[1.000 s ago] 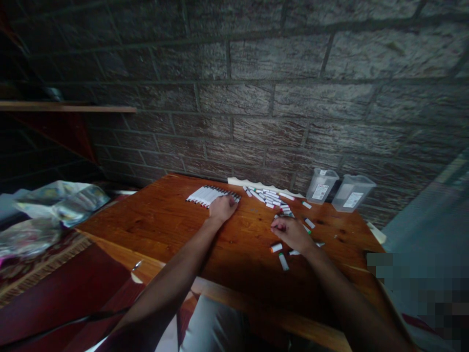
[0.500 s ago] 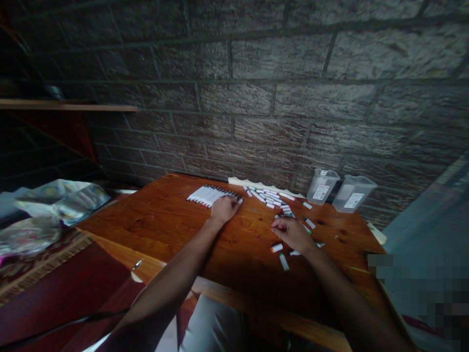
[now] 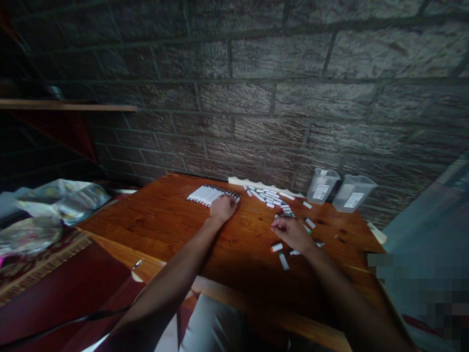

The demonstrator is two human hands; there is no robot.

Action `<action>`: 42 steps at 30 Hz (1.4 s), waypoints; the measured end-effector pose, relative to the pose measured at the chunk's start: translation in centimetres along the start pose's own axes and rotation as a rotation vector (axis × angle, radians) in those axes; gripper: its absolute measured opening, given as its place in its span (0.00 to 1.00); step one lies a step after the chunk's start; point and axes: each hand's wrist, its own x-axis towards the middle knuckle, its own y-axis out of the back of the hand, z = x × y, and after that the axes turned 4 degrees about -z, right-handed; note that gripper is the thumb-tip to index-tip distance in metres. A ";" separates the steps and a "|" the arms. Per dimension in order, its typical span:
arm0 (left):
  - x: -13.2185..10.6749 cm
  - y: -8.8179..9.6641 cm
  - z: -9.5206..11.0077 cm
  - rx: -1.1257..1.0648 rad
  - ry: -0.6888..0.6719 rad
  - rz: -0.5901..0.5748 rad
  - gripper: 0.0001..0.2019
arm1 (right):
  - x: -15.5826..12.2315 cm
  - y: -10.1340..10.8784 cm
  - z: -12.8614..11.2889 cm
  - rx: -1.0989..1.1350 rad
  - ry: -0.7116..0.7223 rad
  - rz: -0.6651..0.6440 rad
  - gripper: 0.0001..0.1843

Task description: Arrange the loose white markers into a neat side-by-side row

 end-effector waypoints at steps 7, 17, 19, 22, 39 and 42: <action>0.1 -0.2 0.1 -0.052 -0.128 -0.021 0.15 | 0.0 0.0 -0.2 -0.007 -0.012 -0.002 0.10; 0.1 -0.2 0.0 -0.107 -0.180 -0.020 0.12 | 0.0 0.0 -0.1 -0.018 -0.001 0.001 0.10; 0.0 -0.1 0.1 -0.103 -0.174 -0.029 0.12 | 0.0 0.0 -0.2 -0.017 -0.001 0.002 0.10; -0.1 0.0 0.2 -0.096 -0.173 -0.039 0.13 | 0.0 0.0 -0.2 -0.017 0.000 0.000 0.10; 0.5 -0.5 -0.5 -0.032 0.053 0.020 0.12 | 0.0 0.0 -0.2 -0.023 -0.007 -0.001 0.10; 0.7 -0.7 -0.7 -0.039 0.066 0.025 0.11 | 0.0 0.0 -0.3 -0.017 -0.001 -0.005 0.10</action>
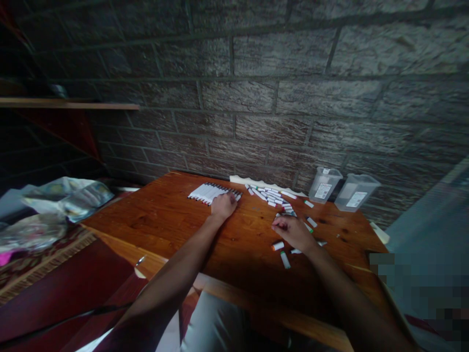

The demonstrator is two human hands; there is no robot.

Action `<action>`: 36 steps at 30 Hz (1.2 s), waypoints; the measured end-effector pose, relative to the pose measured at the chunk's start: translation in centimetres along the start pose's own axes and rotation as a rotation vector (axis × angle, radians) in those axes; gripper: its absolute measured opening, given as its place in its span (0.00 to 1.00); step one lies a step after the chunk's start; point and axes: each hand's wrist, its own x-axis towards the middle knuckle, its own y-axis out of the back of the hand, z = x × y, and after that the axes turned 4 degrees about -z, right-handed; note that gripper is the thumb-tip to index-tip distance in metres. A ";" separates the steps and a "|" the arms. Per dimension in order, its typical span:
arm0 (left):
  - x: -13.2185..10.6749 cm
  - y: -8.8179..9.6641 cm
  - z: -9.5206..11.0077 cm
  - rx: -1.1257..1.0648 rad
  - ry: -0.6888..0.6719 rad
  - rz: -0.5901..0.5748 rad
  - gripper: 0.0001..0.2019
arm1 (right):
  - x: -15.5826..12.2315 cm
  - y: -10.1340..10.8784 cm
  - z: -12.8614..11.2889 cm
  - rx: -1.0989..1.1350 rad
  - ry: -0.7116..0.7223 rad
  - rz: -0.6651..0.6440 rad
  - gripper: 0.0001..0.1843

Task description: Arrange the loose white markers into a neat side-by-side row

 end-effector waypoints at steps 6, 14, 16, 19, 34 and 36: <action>0.0 -0.2 0.0 0.007 -0.024 0.015 0.11 | -0.1 0.1 -0.3 0.004 0.002 0.005 0.09; 0.0 0.3 -0.1 0.001 -0.035 0.071 0.12 | -0.1 0.0 -0.1 0.016 0.018 0.001 0.09; 0.0 0.4 -0.3 0.010 -0.028 0.072 0.13 | -0.1 0.0 -0.1 0.008 0.016 0.006 0.09; 0.1 0.4 -0.4 0.027 -0.035 0.061 0.13 | 0.0 0.1 -0.2 -0.003 0.013 0.004 0.09; 0.4 0.4 -0.8 0.042 0.013 0.046 0.14 | -0.1 0.0 -0.1 0.017 0.011 0.003 0.09; 0.4 0.3 -0.8 0.038 0.009 0.055 0.14 | -0.1 0.0 -0.1 0.016 0.011 0.001 0.09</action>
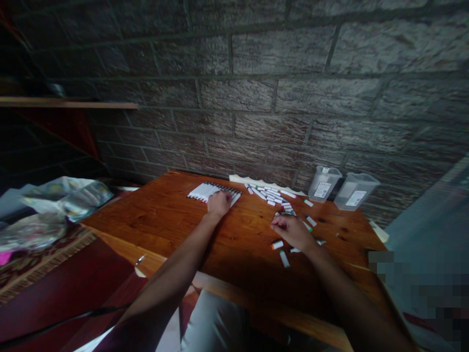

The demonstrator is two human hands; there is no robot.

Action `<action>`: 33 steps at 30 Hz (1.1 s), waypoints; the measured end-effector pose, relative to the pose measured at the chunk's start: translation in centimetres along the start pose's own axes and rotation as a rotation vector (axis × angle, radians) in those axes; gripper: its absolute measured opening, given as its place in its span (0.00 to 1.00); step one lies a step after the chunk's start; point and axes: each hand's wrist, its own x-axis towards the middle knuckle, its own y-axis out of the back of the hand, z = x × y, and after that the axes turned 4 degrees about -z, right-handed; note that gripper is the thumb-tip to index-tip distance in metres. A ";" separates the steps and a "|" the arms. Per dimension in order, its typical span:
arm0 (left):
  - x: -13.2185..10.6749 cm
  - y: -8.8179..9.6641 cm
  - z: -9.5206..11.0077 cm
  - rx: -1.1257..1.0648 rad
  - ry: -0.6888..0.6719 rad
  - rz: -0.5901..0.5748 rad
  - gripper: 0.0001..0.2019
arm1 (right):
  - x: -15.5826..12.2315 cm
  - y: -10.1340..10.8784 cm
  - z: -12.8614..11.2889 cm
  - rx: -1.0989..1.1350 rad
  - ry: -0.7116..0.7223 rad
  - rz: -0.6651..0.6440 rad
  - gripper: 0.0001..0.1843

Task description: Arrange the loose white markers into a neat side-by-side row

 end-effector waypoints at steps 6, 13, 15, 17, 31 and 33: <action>-0.3 0.0 0.3 -0.001 -0.080 0.011 0.17 | 0.0 0.0 -0.1 -0.004 0.009 0.008 0.09; -0.5 0.4 0.6 0.046 -0.086 -0.017 0.18 | 0.0 0.0 0.0 -0.003 0.003 0.005 0.09; -0.5 0.3 0.7 0.045 -0.066 -0.022 0.17 | 0.0 0.0 0.0 -0.007 0.005 0.005 0.10; -0.5 0.2 0.7 0.039 -0.050 -0.027 0.16 | 0.0 0.0 0.0 -0.012 0.008 0.001 0.10; -0.7 0.4 1.0 0.035 -0.020 -0.058 0.16 | -0.1 0.1 -0.3 -0.024 -0.006 0.006 0.10; -0.7 0.3 1.0 0.035 -0.011 -0.057 0.16 | 0.0 0.1 -0.2 -0.022 0.000 0.002 0.11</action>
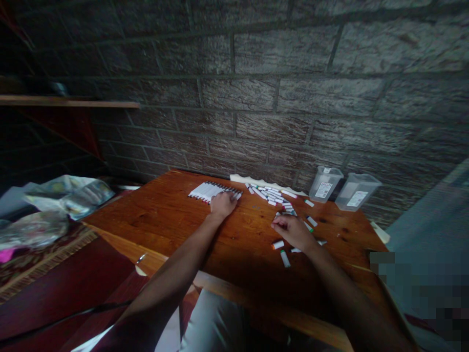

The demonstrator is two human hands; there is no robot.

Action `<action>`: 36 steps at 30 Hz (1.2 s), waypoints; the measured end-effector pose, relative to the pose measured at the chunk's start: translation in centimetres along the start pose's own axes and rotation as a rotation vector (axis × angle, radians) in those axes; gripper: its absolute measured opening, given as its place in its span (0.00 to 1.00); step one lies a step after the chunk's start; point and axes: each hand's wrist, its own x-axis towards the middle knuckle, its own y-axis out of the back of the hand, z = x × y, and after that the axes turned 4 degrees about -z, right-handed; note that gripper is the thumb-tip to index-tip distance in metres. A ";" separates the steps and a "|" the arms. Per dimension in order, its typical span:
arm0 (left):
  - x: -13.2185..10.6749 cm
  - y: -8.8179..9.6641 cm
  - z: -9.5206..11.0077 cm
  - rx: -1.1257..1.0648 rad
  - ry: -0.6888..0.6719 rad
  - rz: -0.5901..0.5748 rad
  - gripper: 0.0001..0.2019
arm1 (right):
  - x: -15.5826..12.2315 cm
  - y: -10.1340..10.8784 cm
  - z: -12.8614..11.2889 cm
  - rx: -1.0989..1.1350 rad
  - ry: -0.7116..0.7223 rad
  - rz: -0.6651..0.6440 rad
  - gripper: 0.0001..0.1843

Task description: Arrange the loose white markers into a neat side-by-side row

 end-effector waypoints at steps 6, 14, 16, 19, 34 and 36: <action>-0.1 0.1 0.2 -0.011 0.012 0.007 0.15 | 0.0 -0.1 0.0 0.009 0.007 0.001 0.10; -0.1 0.3 0.4 -0.042 0.040 -0.007 0.16 | 0.1 0.0 0.1 0.006 0.016 -0.007 0.11; -0.1 0.3 0.3 -0.046 0.040 -0.006 0.16 | 0.1 0.0 0.1 -0.004 0.019 -0.007 0.12; -0.1 0.3 0.3 -0.043 0.038 -0.002 0.16 | 0.1 0.0 0.2 -0.004 0.016 -0.005 0.12; 0.4 -0.3 -0.2 -0.027 0.038 0.020 0.16 | 0.1 0.0 0.1 0.004 0.018 -0.003 0.11; 0.4 -0.2 -0.2 -0.027 0.031 0.022 0.16 | 0.1 0.0 0.2 0.010 0.016 -0.008 0.11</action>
